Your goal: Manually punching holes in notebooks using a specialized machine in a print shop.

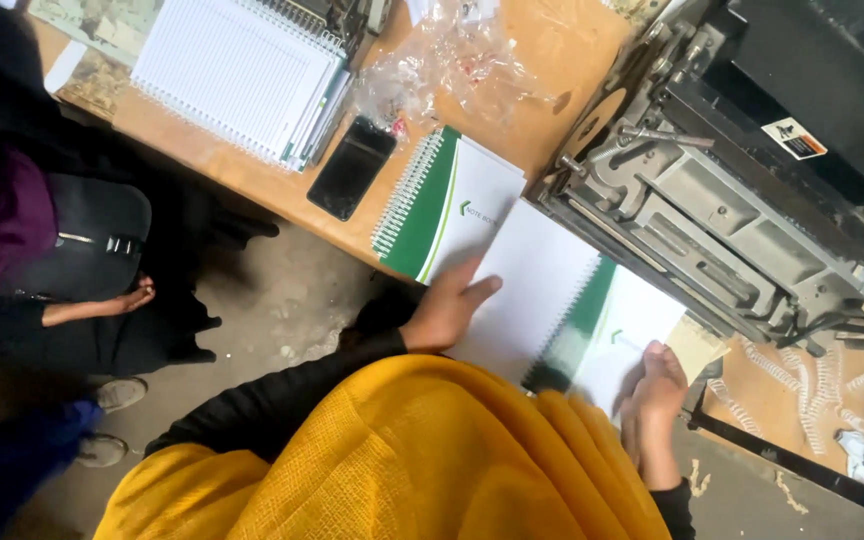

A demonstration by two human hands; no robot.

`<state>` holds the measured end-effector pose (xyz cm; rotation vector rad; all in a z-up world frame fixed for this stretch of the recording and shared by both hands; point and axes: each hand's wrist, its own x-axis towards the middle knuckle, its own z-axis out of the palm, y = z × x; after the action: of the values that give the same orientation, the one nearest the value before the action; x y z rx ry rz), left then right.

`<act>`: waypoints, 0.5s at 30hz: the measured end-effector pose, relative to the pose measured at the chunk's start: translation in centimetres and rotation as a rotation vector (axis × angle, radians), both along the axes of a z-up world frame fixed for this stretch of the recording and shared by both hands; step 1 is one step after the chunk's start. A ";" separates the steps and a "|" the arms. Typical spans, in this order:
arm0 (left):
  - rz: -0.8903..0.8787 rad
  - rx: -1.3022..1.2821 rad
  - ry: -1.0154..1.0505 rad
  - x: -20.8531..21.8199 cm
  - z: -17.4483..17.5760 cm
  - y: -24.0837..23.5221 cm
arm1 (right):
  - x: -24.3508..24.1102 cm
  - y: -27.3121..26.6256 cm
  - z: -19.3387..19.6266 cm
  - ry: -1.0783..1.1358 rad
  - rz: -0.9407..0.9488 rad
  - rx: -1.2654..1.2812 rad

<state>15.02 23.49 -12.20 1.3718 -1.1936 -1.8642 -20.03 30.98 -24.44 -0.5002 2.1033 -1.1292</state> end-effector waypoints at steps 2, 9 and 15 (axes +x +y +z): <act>0.389 -0.003 0.403 -0.4 -1.5 0.5 | 2.6 -1.5 4.2 -0.018 -0.076 -0.133; 0.332 -0.037 0.705 -1.2 -1.3 -1.5 | 11.0 -7.7 11.7 -0.400 0.066 -0.470; 0.269 -0.362 0.246 -0.8 -0.9 -1.5 | 16.2 -11.8 9.9 -0.362 0.169 -0.452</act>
<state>14.25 22.03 -13.13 1.0144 -1.0944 -1.4918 -3.79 19.20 -14.54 -0.6141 1.4708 -1.4751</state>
